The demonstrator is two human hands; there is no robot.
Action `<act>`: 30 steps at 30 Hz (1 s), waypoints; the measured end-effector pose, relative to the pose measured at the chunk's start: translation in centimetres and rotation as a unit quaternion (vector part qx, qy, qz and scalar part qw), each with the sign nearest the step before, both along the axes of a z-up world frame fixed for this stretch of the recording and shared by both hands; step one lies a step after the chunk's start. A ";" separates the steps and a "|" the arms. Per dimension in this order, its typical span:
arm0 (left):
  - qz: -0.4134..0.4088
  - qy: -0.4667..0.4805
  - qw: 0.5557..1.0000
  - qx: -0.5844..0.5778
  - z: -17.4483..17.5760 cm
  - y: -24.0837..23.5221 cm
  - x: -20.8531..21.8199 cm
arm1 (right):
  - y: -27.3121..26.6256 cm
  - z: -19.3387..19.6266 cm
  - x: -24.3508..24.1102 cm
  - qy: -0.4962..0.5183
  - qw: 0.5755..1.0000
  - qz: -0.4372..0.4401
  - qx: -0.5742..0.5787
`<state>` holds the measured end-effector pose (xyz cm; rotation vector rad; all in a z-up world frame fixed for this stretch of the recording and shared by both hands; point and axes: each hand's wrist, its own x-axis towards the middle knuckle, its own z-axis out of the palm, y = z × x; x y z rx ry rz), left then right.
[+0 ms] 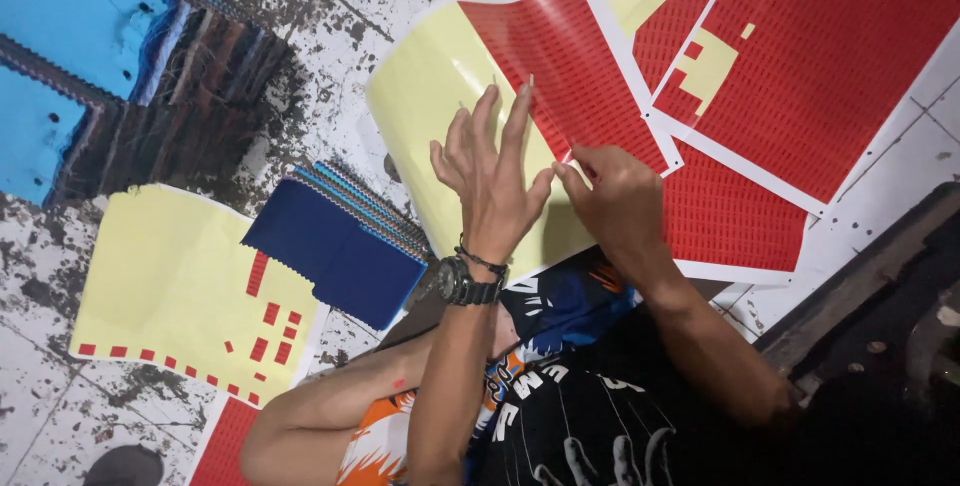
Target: The person sits on the floor and assembles notebooks by applying small red adhesive strips to the spine of stacked blue and purple paper. They peel the strips from a yellow backing sheet and press them onto the notebook edges.
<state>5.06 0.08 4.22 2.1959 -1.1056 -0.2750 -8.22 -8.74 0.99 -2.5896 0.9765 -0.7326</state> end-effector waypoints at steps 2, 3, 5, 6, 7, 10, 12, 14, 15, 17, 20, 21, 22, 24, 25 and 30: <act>-0.004 -0.006 1.000 0.006 0.1 -0.1 -0.2 | 0.2 -0.8 0.0 0.012 1.000 -0.011 -0.025; -0.005 -0.011 1.000 0.011 0.1 0.0 -0.2 | 0.3 -1.1 0.1 0.024 0.998 -0.021 -0.051; -0.004 0.005 1.000 -0.001 0.4 0.1 -0.3 | 0.0 -1.1 0.1 0.003 1.000 -0.009 -0.026; 0.000 0.020 1.000 -0.015 0.5 0.2 -0.3 | -0.3 -1.1 0.2 -0.019 1.000 0.005 -0.002; -0.001 0.021 1.000 -0.014 0.4 0.3 -0.4 | -0.4 -0.1 0.1 -0.018 1.000 0.004 -0.001; -0.001 0.090 0.976 -0.200 0.2 0.4 -1.0 | -0.7 2.4 -0.5 -0.127 0.962 0.014 0.243; 0.031 0.371 0.872 -0.319 0.6 0.2 -1.9 | -0.7 3.5 -1.0 -0.238 0.770 -0.021 0.591; 0.060 0.410 0.846 -0.337 0.3 -0.5 -2.6 | -0.8 3.7 -0.9 -0.240 0.767 -0.002 0.595; 0.088 0.448 0.816 -0.354 0.2 -0.8 -2.9 | -0.9 3.8 -0.8 -0.243 0.763 0.016 0.598; 0.108 0.404 0.841 -0.343 -0.4 -0.9 -2.5 | -1.2 3.3 -0.3 -0.194 0.831 -0.020 0.520; 0.108 0.219 0.926 -0.287 -1.2 -0.9 -1.3 | -1.7 2.1 0.5 -0.111 0.943 -0.020 0.314; 0.085 0.077 0.966 -0.234 -1.5 -0.8 -0.8 | -1.8 1.6 0.7 -0.074 0.979 0.016 0.188; 0.086 0.076 0.966 -0.232 -1.3 -0.8 -0.5 | -1.7 0.6 0.5 -0.075 0.979 0.017 0.189; 0.038 -0.006 0.989 -0.144 -0.9 -0.7 0.2 | -1.6 -1.3 0.3 -0.052 0.992 0.043 0.103; 0.039 -0.007 0.989 -0.143 -1.0 -0.5 0.3 | -1.2 -1.1 0.3 -0.052 0.992 0.044 0.104; 0.042 -0.030 0.994 -0.092 -1.1 -0.7 0.4 | -0.6 -0.8 0.6 0.005 1.000 0.015 -0.003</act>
